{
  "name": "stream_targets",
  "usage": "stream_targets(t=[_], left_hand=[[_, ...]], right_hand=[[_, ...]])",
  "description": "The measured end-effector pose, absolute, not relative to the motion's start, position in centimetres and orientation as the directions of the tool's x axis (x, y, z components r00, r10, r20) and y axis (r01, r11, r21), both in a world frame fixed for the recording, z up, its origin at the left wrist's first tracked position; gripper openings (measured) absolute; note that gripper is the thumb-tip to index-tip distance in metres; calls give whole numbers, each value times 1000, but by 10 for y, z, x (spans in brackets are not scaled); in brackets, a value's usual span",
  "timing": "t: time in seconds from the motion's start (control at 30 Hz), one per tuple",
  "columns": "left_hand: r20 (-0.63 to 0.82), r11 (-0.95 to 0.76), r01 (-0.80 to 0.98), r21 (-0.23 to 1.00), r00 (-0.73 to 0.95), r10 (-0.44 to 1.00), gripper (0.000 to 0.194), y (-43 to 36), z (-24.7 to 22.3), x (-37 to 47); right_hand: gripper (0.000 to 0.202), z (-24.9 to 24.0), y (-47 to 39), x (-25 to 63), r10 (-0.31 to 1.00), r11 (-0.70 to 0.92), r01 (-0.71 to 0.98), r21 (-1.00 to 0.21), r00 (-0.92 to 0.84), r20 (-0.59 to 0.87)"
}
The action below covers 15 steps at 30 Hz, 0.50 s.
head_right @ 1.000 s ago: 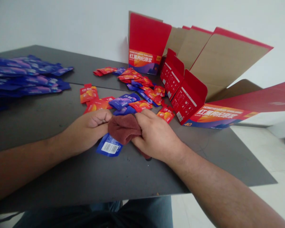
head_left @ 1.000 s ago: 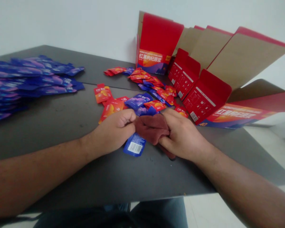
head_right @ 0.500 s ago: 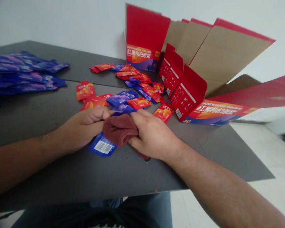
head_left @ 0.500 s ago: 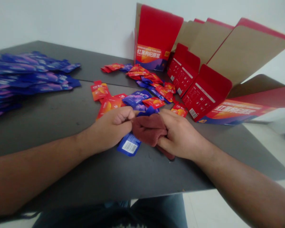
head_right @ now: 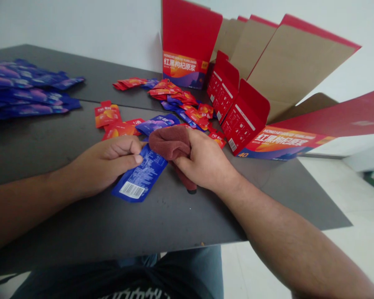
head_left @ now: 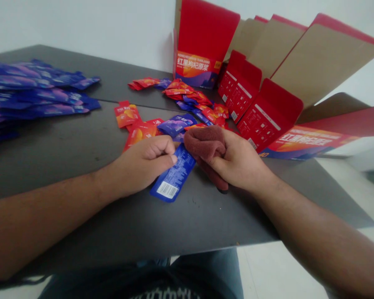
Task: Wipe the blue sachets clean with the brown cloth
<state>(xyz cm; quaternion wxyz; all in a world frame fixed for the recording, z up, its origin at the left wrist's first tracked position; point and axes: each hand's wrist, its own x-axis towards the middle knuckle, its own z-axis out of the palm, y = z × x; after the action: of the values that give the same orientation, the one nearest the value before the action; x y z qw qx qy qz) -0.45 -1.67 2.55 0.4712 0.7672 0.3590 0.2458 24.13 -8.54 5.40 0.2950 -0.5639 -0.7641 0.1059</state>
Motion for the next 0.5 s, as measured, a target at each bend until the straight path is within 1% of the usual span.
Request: stream_targets(t=[0.1,0.23,0.4,0.5], left_hand=[[31,-291,315,903,629,777,19,-16,24,-4],[30,-285,319,904,619,785,17,-17,24,-4],[30,-282,316,906,616,787,18,-17,24,-4],[46,-292,313,904,605,795,17,-16,24,-4]], right_hand=[[48,53,-85,242,926,342,813,-471,-206,317],[48,53,-85,242,917,345,802,-488,-179,355],[49,52,-85,239,934,336,824,-456,-228,275],[45,52,-85,241,931,318,823,-470,-177,319]])
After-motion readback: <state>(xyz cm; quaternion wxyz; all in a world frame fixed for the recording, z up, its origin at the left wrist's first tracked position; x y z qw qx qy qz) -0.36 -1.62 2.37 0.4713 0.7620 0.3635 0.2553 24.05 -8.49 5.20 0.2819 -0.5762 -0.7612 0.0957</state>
